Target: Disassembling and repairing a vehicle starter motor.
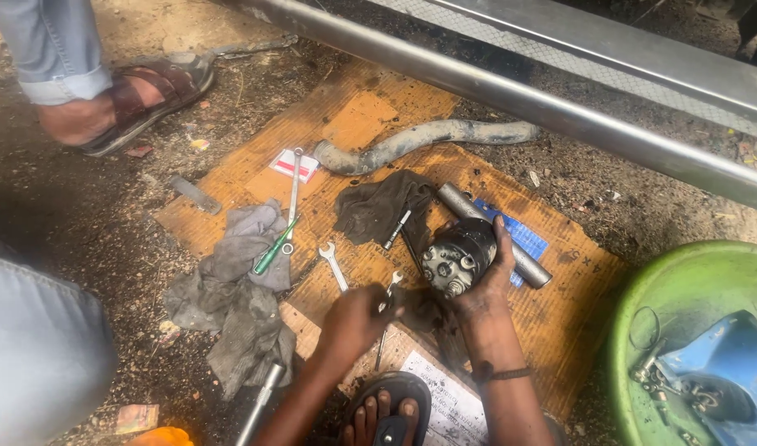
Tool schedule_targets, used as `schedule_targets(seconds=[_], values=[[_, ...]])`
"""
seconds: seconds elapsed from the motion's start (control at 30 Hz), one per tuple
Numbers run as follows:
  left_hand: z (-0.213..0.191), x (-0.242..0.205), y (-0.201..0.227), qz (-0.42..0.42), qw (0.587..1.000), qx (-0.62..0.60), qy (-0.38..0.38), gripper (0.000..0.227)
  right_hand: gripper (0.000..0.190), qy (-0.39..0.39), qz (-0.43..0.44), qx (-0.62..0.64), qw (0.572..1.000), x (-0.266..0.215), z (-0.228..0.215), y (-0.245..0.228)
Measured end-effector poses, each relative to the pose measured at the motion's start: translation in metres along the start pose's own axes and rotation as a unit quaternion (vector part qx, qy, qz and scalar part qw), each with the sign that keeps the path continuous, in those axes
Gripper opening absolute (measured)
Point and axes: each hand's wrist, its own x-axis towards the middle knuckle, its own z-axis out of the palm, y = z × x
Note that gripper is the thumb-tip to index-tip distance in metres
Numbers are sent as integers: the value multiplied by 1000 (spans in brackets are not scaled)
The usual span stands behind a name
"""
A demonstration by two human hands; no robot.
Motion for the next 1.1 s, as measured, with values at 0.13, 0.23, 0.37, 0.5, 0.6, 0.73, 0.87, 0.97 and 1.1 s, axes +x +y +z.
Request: schedule_targets(seconds=[0.13,0.23,0.37,0.5,0.6,0.73,0.87,0.97,1.1], values=[[44,9,-40,124,917,367,94,25,50,73,17,-13,997,8,-14,-3],[46,8,-22,92,902,418,57,25,49,78,22,-38,996,12,-11,-4],[14,-12,18,121,928,351,30,59,49,107,37,-65,991,-4,7,0],[-27,-43,56,187,945,189,190,58,49,143,40,-88,985,-2,5,4],[-27,-53,84,320,897,-60,299,35,51,142,54,-79,985,10,-6,12],[-12,-60,104,380,847,-175,327,22,53,141,125,-35,981,15,-10,24],[-16,-60,111,387,839,-176,340,23,47,134,166,0,977,10,-6,31],[-15,-53,97,416,827,-111,361,24,48,120,178,5,977,4,0,35],[-10,-50,95,451,816,-48,359,25,46,141,197,21,970,6,-6,33]])
